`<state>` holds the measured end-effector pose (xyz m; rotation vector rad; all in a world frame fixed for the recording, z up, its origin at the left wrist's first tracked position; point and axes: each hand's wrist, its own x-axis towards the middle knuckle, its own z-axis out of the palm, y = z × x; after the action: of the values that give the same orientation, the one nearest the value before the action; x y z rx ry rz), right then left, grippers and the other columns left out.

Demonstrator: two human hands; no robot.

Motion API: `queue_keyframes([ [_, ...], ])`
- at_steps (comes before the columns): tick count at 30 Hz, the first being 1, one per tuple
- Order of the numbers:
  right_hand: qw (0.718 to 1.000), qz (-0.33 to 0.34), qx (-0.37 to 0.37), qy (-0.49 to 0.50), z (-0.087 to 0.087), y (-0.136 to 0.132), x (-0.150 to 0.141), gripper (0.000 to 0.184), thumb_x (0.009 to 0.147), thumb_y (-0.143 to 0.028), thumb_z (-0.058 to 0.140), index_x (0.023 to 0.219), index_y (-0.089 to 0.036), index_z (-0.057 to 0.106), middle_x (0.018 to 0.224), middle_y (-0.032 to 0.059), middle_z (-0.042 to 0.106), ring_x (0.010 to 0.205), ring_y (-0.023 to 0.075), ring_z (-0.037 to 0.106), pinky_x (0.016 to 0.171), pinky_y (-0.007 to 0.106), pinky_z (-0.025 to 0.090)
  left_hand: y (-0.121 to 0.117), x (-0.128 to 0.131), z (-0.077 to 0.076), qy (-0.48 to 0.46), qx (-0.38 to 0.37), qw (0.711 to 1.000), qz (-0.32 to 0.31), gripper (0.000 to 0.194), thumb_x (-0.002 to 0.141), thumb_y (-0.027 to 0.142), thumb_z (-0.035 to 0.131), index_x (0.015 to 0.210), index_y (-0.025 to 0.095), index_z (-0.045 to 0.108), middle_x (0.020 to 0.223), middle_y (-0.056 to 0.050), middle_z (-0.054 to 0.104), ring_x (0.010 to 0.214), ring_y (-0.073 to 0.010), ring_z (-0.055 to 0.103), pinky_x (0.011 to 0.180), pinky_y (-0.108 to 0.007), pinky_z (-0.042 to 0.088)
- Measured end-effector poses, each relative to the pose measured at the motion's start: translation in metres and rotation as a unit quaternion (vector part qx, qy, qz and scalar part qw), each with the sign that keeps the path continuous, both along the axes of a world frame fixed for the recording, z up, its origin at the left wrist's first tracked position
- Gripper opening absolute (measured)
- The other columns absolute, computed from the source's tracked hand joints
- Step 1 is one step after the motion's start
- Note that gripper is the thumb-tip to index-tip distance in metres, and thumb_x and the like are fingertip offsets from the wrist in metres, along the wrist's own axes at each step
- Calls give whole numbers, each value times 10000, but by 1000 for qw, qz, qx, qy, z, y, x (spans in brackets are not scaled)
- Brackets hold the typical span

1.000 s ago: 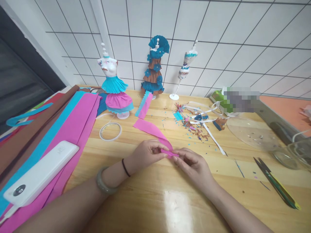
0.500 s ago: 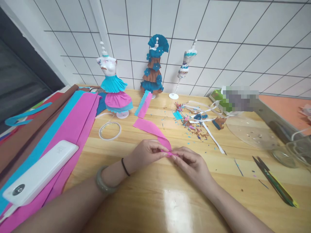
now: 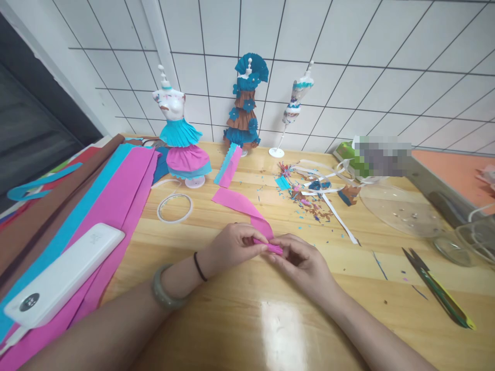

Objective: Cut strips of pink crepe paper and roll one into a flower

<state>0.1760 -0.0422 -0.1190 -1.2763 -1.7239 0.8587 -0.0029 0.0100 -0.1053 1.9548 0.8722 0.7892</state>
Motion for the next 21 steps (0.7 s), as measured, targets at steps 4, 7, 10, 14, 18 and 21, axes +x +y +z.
queue_keyframes([
  [4,1000,6,-2,4,3,0,0,147,814,-311,571,853,-209,670,838,67,666,703,155,600,613,269,481,-1,-1,0,-4,13,1000,-2,85,743,168,605,732,142,684,711,-25,685,659,-112,588,616,-189,442],
  [7,1000,13,-15,21,4,1,1,140,814,-303,574,837,-210,676,828,65,672,733,165,608,643,279,486,-1,-1,0,-7,18,1000,-13,90,747,157,600,734,141,687,728,-33,694,680,-118,599,637,-196,444],
  [10,999,14,-31,33,2,1,3,145,807,-312,584,846,-211,680,845,67,674,753,170,609,660,286,492,-1,-1,0,-7,11,1000,-22,94,756,163,599,748,147,691,752,-34,700,692,-121,604,651,-203,447],
  [14,997,-8,-57,47,-2,0,4,191,773,-350,619,876,-201,676,832,62,675,691,155,601,606,263,496,-1,-2,0,-15,-14,1000,-10,93,758,197,616,782,156,696,770,-27,705,701,-121,614,650,-195,460],
  [18,993,-15,-97,64,-2,-1,4,224,773,-378,610,859,-178,665,776,58,678,650,142,594,578,252,495,-1,-1,0,-37,-52,998,-13,94,748,203,634,793,149,696,782,-29,709,722,-125,628,670,-193,479],
  [21,988,-21,-121,98,0,-1,4,245,774,-380,609,874,-161,655,666,40,660,561,120,575,525,232,481,-1,0,0,-73,-101,992,-18,102,748,188,629,804,127,690,790,-41,709,741,-135,637,687,-204,492],
])
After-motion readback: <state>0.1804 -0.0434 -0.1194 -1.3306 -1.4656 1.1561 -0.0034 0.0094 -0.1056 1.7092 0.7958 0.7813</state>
